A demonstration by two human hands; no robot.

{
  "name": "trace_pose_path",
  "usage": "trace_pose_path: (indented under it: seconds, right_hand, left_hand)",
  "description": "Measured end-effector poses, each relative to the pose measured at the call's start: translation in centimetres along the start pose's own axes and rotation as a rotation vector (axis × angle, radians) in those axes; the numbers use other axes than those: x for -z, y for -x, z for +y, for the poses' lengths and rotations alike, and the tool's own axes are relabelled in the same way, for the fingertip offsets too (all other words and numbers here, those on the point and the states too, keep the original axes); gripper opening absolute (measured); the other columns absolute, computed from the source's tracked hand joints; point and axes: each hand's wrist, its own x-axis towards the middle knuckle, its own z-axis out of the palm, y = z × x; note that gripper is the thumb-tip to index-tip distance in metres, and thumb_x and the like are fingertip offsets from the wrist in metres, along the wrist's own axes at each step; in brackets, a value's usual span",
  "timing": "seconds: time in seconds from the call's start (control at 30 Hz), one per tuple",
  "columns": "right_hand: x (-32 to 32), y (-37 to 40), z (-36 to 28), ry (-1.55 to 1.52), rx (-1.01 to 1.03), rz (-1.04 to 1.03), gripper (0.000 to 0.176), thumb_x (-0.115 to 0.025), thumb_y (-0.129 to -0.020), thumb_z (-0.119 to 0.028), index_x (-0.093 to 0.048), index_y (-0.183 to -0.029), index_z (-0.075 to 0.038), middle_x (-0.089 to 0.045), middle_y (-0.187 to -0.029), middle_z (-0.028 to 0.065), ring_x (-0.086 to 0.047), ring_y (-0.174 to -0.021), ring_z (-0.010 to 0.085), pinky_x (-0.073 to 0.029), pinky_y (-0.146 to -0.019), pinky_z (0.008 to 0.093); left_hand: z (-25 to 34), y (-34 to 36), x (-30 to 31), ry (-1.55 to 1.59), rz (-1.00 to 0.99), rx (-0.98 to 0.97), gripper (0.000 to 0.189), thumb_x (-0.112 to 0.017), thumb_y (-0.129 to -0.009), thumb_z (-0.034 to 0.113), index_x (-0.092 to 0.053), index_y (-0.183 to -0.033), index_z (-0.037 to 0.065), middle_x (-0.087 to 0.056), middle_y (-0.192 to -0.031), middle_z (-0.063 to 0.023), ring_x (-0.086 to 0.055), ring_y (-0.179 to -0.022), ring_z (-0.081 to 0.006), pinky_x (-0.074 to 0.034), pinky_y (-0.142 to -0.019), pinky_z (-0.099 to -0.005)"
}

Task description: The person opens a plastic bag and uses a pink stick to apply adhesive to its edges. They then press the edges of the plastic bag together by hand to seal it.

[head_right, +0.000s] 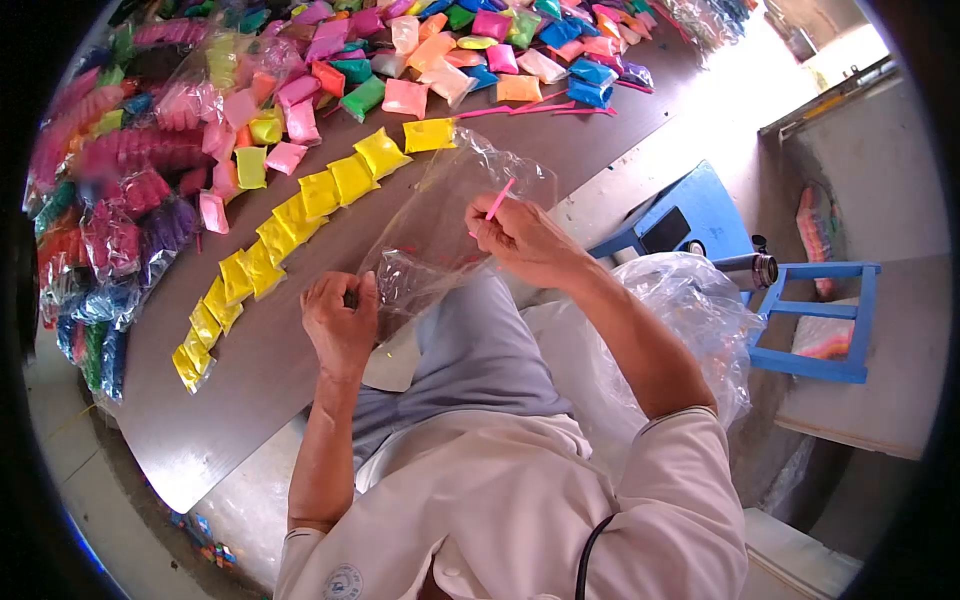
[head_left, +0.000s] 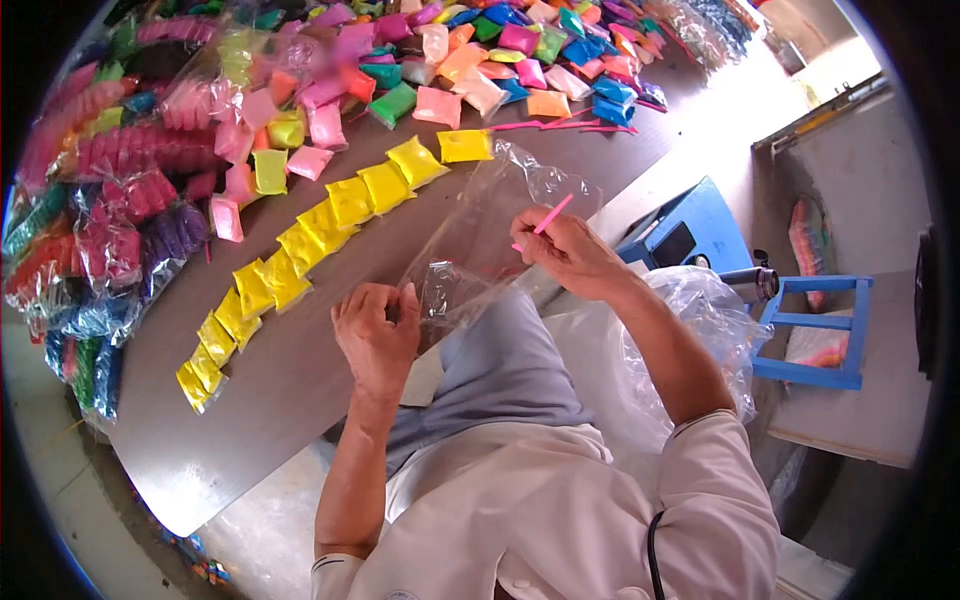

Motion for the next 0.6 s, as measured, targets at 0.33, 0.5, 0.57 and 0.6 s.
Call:
trace_pose_path:
  seconds: [0.33, 0.5, 0.57, 0.6]
  right_hand:
    - [-0.3, 0.3, 0.7, -0.107, -0.017, 0.047, 0.018, -0.062, -0.097, -0.014, -0.07, -0.102, 0.002, -0.072, -0.084, 0.008, -0.065, -0.071, 0.0112, -0.051, -0.063, 0.0283]
    - [0.2, -0.5, -2.2, -0.196, -0.052, -0.056, 0.018, -0.061, -0.099, -0.016, -0.07, -0.101, 0.0, -0.071, -0.085, 0.0048, -0.065, -0.075, 0.01, -0.051, -0.066, 0.0278]
    - [-0.3, -1.0, -2.7, 0.006, 0.139, -0.168, 0.012, -0.062, -0.095, -0.011, -0.07, -0.097, -0.003, -0.069, -0.08, 0.007, -0.066, -0.07, 0.0154, -0.051, -0.064, 0.0304]
    - [-0.7, -1.2, -2.1, 0.008, 0.141, -0.169, 0.012, -0.062, -0.095, -0.011, -0.07, -0.097, -0.003, -0.069, -0.08, 0.007, -0.066, -0.07, 0.0154, -0.051, -0.064, 0.0304]
  left_hand:
    - [0.1, 0.0, 0.1, -0.016, -0.013, 0.033, 0.02, -0.074, -0.084, 0.017, -0.06, -0.074, 0.007, -0.059, -0.072, -0.0055, -0.059, -0.071, -0.0284, -0.042, -0.071, -0.0412]
    - [0.1, 0.1, 0.2, 0.025, 0.015, 0.054, 0.019, -0.073, -0.085, 0.015, -0.059, -0.074, 0.007, -0.059, -0.072, -0.0064, -0.059, -0.071, -0.0296, -0.043, -0.07, -0.0417]
    - [0.1, 0.1, 0.2, 0.037, 0.027, 0.07, 0.019, -0.072, -0.085, 0.014, -0.058, -0.074, 0.006, -0.059, -0.073, -0.0073, -0.058, -0.07, -0.0305, -0.043, -0.07, -0.0417]
    - [0.1, 0.1, 0.2, 0.037, 0.029, 0.07, 0.019, -0.072, -0.085, 0.014, -0.058, -0.074, 0.006, -0.059, -0.073, -0.0073, -0.058, -0.07, -0.0305, -0.043, -0.07, -0.0417]
